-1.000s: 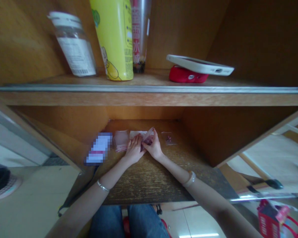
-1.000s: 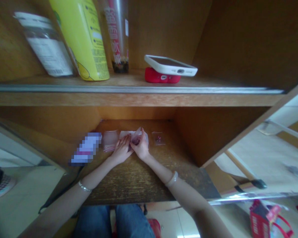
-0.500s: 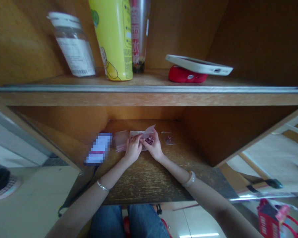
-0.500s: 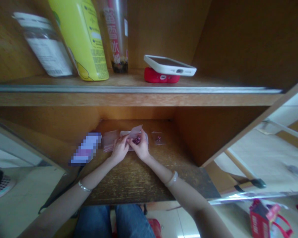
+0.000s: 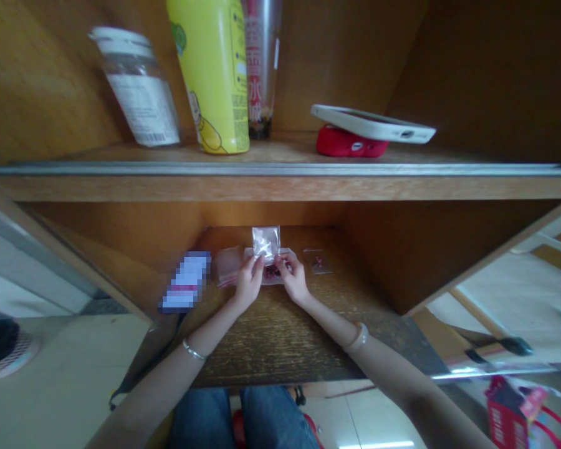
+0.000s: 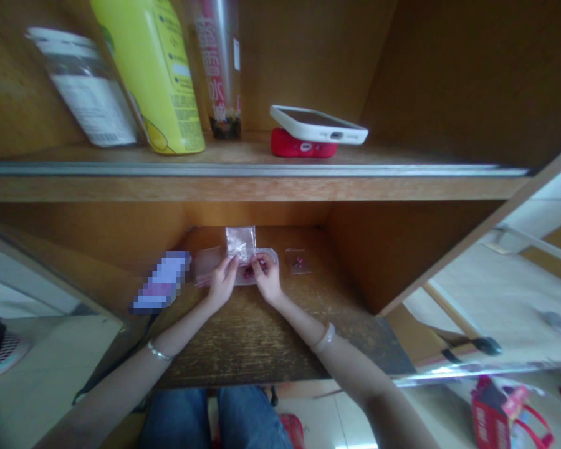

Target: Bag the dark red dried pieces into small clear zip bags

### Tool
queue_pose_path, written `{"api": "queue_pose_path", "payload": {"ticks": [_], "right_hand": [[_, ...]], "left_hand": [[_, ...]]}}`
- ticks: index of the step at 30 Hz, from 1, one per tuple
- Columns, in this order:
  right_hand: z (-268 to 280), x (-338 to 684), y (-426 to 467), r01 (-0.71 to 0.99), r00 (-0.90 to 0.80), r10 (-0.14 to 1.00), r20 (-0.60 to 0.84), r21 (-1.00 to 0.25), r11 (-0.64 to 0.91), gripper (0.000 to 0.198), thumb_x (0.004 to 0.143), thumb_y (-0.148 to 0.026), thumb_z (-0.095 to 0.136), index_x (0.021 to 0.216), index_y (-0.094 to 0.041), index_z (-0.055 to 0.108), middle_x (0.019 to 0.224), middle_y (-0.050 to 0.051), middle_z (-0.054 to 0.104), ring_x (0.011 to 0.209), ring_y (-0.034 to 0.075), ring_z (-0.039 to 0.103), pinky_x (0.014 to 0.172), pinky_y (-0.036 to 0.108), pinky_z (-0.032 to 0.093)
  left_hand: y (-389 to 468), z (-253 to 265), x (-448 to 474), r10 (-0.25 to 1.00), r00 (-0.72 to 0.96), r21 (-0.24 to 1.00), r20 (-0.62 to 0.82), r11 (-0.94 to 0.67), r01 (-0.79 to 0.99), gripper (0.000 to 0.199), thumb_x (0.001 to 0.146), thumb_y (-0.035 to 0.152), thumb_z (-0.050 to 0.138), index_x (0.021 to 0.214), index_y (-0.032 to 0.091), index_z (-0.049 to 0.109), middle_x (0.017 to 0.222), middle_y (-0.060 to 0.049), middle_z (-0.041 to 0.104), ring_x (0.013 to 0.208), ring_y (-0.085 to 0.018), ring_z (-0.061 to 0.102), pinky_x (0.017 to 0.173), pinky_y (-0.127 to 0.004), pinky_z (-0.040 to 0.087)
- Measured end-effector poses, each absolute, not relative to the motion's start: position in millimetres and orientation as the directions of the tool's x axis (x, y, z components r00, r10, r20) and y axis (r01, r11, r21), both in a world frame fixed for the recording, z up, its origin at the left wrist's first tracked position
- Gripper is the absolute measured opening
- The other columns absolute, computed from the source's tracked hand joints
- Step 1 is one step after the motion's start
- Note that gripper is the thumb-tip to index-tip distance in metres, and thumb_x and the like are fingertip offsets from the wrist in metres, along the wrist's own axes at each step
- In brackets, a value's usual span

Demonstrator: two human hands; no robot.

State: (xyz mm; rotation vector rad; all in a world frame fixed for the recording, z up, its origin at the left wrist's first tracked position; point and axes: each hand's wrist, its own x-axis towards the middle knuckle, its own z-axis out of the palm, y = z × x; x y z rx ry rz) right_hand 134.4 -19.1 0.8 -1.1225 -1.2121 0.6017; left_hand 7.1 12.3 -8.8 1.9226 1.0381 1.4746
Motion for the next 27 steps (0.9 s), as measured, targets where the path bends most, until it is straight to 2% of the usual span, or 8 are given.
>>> {"api": "queue_pose_path", "payload": {"ticks": [4,10,15,21,27], "right_hand": [[0.8,133.8,-19.7,0.198,0.316,0.839,0.444,-0.895,0.399,0.025,0.086,-0.042,0.05,0.075,-0.02,0.055,0.066,0.0,0.06,0.061,0.015,0.056,0.061,0.028,0.047],[-6.2,135.4,-15.9,0.211,0.26,0.864,0.431,-0.899,0.385,0.025,0.085,-0.043,0.05,0.078,-0.021,0.058,0.072,0.001,0.062,0.067,0.016,0.058,0.065,0.03,0.047],[-4.9,134.8,-17.4,0.225,0.276,0.858,0.433,-0.897,0.38,0.027,0.086,-0.045,0.049,0.077,-0.021,0.058,0.072,0.002,0.062,0.066,0.017,0.058,0.064,0.031,0.048],[-5.6,135.6,-17.0,0.256,0.31,0.819,0.482,-0.872,0.417,0.027,0.088,-0.044,0.047,0.079,-0.02,0.056,0.074,0.003,0.061,0.072,0.018,0.057,0.07,0.032,0.047],[-5.7,135.8,-17.9,0.293,0.318,0.799,0.511,-0.854,0.429,0.028,0.088,-0.044,0.047,0.078,-0.019,0.057,0.075,0.003,0.06,0.075,0.018,0.057,0.073,0.032,0.046]], "left_hand": [[12.3,-7.1,8.0,0.824,0.039,0.791,0.565,-0.554,0.26,0.023,0.09,0.041,0.045,0.088,0.02,0.053,0.076,-0.001,0.063,0.07,-0.014,0.061,0.067,-0.024,0.047],[14.6,-7.9,6.1,0.809,-0.022,0.777,0.588,-0.557,0.295,0.02,0.091,0.04,0.044,0.086,0.021,0.049,0.075,0.0,0.06,0.072,-0.013,0.06,0.069,-0.024,0.047],[14.3,-6.7,7.0,0.819,-0.01,0.79,0.573,-0.549,0.273,0.022,0.092,0.041,0.042,0.086,0.021,0.048,0.074,0.0,0.061,0.07,-0.014,0.061,0.067,-0.024,0.048],[16.0,-9.6,8.0,0.845,0.023,0.809,0.535,-0.52,0.274,0.025,0.092,0.044,0.039,0.088,0.021,0.048,0.079,-0.002,0.062,0.074,-0.014,0.062,0.071,-0.025,0.047],[17.0,-10.5,6.9,0.835,0.025,0.792,0.55,-0.532,0.3,0.026,0.093,0.043,0.036,0.086,0.021,0.047,0.078,-0.002,0.06,0.074,-0.015,0.061,0.072,-0.026,0.047]]}}
